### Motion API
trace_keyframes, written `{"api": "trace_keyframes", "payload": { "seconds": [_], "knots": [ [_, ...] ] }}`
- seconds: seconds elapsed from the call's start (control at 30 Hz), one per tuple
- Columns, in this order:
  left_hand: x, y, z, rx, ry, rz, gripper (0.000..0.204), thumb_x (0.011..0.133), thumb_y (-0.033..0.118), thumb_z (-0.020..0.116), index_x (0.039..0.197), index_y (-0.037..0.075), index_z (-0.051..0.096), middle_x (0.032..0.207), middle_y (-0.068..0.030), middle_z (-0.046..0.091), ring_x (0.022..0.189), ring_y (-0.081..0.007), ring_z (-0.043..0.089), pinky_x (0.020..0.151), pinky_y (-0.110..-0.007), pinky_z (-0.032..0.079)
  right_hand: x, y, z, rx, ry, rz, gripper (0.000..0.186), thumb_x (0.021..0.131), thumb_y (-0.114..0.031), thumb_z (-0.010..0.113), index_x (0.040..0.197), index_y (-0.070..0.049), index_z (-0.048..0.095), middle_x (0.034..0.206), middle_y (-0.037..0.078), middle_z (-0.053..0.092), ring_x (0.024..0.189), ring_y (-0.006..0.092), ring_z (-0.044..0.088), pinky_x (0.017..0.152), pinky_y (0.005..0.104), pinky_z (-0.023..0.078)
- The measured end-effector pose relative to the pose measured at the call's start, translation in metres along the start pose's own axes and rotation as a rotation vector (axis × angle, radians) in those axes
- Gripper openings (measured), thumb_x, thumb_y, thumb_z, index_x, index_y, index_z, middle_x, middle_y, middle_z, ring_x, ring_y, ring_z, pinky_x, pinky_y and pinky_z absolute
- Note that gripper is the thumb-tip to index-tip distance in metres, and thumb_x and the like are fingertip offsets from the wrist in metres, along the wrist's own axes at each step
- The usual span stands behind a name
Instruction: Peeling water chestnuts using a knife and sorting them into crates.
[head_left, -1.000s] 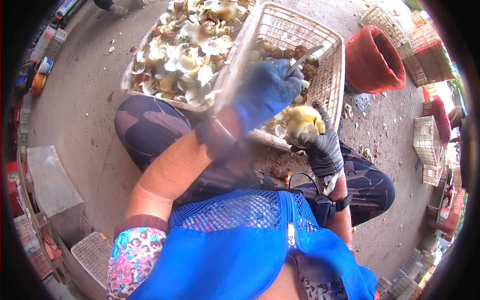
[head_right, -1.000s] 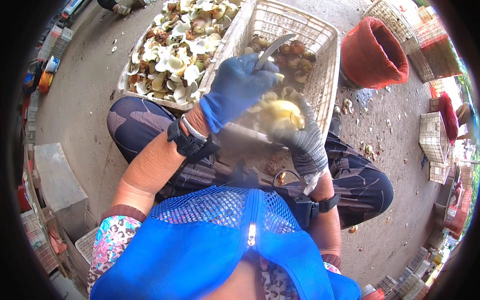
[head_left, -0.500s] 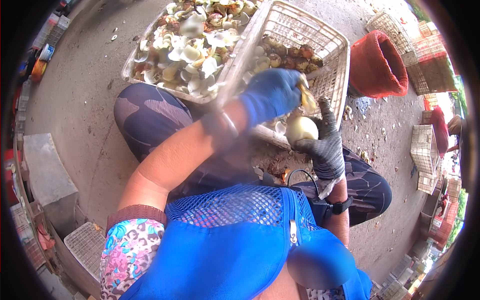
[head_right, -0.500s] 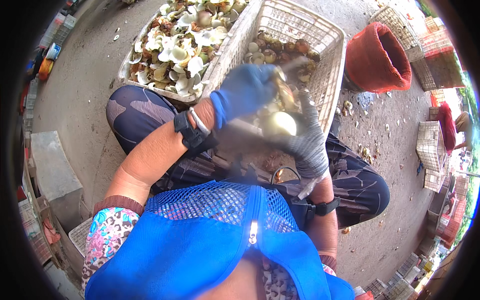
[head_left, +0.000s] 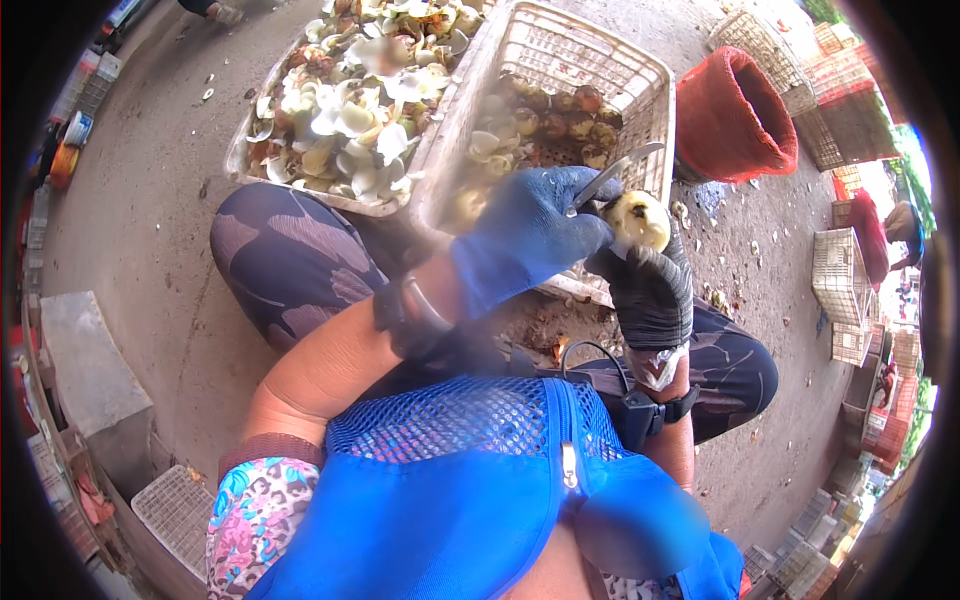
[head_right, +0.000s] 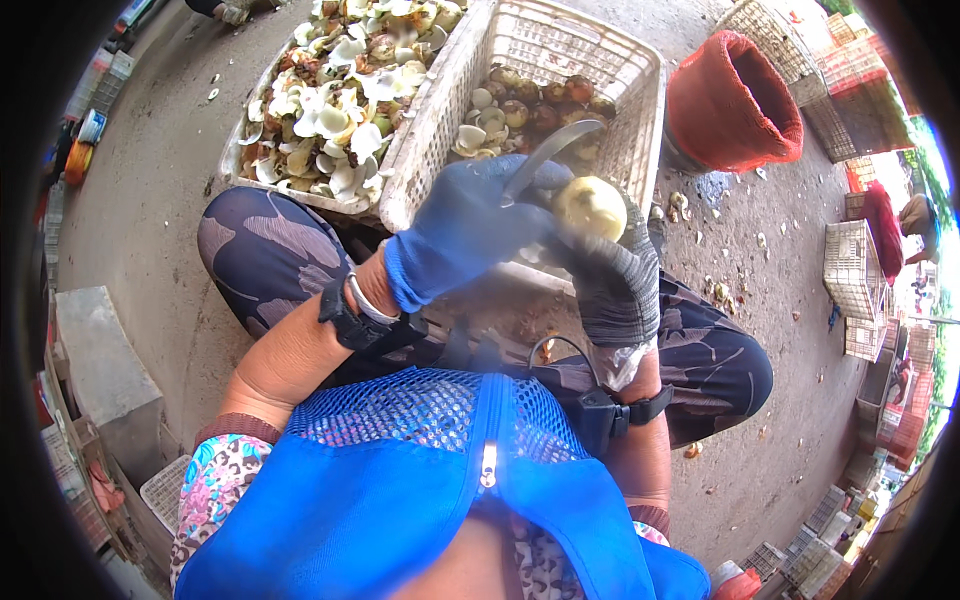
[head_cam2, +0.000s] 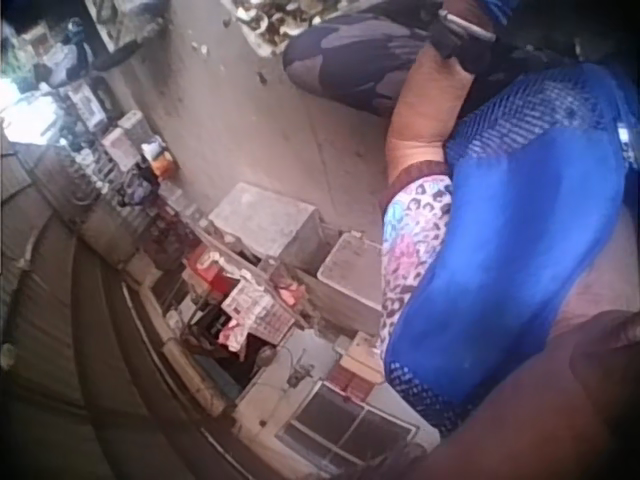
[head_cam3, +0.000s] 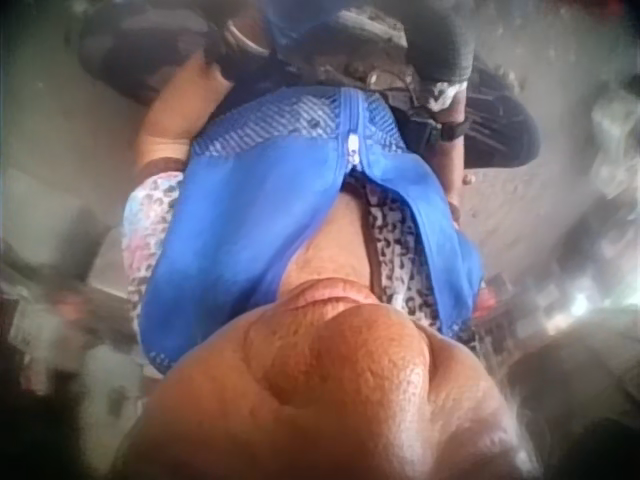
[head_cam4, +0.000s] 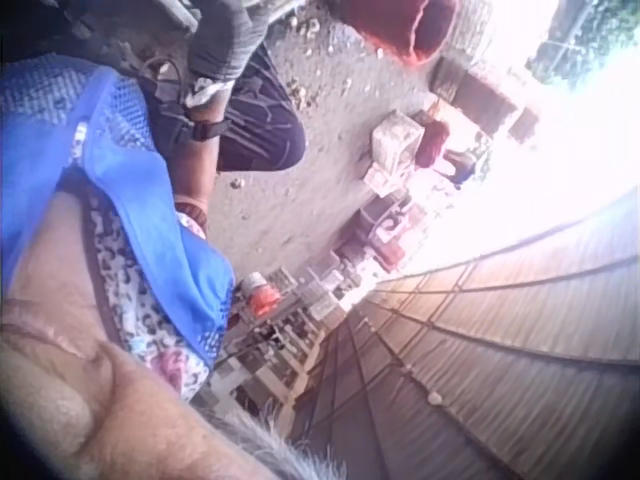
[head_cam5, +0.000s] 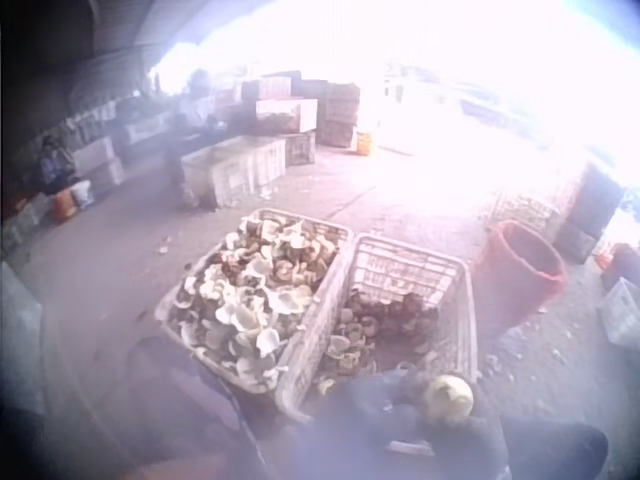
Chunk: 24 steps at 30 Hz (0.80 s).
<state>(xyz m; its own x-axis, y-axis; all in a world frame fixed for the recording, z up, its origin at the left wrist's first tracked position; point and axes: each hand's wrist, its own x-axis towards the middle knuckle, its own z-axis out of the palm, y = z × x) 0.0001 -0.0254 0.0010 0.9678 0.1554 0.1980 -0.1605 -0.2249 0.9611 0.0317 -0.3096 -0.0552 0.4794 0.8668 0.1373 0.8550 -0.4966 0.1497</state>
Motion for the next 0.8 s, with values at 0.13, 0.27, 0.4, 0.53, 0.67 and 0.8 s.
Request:
{"api": "trace_keyframes", "payload": {
  "seconds": [0.13, 0.27, 0.4, 0.53, 0.67, 0.8],
  "knots": [
    [0.005, 0.005, -0.007, 0.048, -0.065, 0.192, 0.039, 0.086, 0.008, 0.073, 0.124, -0.002, 0.069, 0.085, -0.0093, 0.076, 0.071, -0.0134, 0.071, 0.063, -0.027, 0.057, -0.019, 0.002, 0.002, 0.729, 0.001, 0.408, 0.039, 0.1, -0.011, 0.052, 0.137, -0.002, 0.058, 0.139, 0.015, 0.061, 0.13, 0.0289, 0.056, 0.113, 0.0369, 0.041],
    [-0.001, -0.002, 0.005, 0.781, 0.14, 0.445, 0.043, 0.091, 0.01, 0.065, 0.133, -0.002, 0.061, 0.079, -0.0108, 0.071, 0.066, -0.0218, 0.07, 0.057, -0.033, 0.056, 0.005, -0.006, -0.005, 0.35, -0.012, 0.11, 0.039, 0.096, -0.006, 0.056, 0.134, -0.002, 0.061, 0.135, 0.016, 0.063, 0.128, 0.0298, 0.058, 0.111, 0.0373, 0.043],
    [-0.004, 0.007, 0.009, 0.981, -0.004, 0.374, 0.051, 0.095, 0.011, 0.058, 0.143, -0.002, 0.049, 0.077, -0.0125, 0.067, 0.063, -0.0258, 0.068, 0.054, -0.039, 0.054, -0.019, -0.009, 0.012, 1.033, -0.227, 0.539, 0.047, 0.104, -0.016, 0.042, 0.148, -0.004, 0.048, 0.152, 0.012, 0.052, 0.141, 0.0241, 0.047, 0.121, 0.0352, 0.034],
    [-0.001, -0.032, 0.008, 1.018, -0.004, 0.208, 0.051, 0.095, 0.012, 0.057, 0.142, -0.004, 0.045, 0.079, -0.0166, 0.067, 0.067, -0.0302, 0.068, 0.054, -0.043, 0.054, -0.002, -0.016, -0.019, 0.1, -0.401, 0.054, 0.047, 0.104, -0.018, 0.04, 0.148, -0.004, 0.048, 0.151, 0.013, 0.052, 0.14, 0.0255, 0.047, 0.122, 0.036, 0.031],
    [0.007, -0.066, -0.022, 0.871, -0.177, -0.263, 0.038, 0.092, 0.024, 0.066, 0.124, 0.006, 0.058, 0.088, -0.0233, 0.072, 0.085, -0.043, 0.071, 0.066, -0.048, 0.056, -0.007, -0.016, -0.024, 0.365, -0.092, 0.157, 0.041, 0.102, -0.003, 0.05, 0.143, 0.001, 0.049, 0.139, 0.014, 0.059, 0.126, 0.0234, 0.057, 0.111, 0.0334, 0.043],
    [0.004, -0.039, -0.011, 0.342, -0.06, -0.351, 0.022, 0.091, 0.024, 0.068, 0.11, 0.015, 0.071, 0.087, -0.0137, 0.073, 0.077, -0.0308, 0.072, 0.068, -0.04, 0.057, -0.008, -0.007, -0.022, 0.336, -0.069, 0.178, 0.036, 0.099, -0.005, 0.053, 0.134, 0.0, 0.059, 0.131, 0.014, 0.066, 0.123, 0.0253, 0.062, 0.108, 0.0353, 0.046]
  ]
}}
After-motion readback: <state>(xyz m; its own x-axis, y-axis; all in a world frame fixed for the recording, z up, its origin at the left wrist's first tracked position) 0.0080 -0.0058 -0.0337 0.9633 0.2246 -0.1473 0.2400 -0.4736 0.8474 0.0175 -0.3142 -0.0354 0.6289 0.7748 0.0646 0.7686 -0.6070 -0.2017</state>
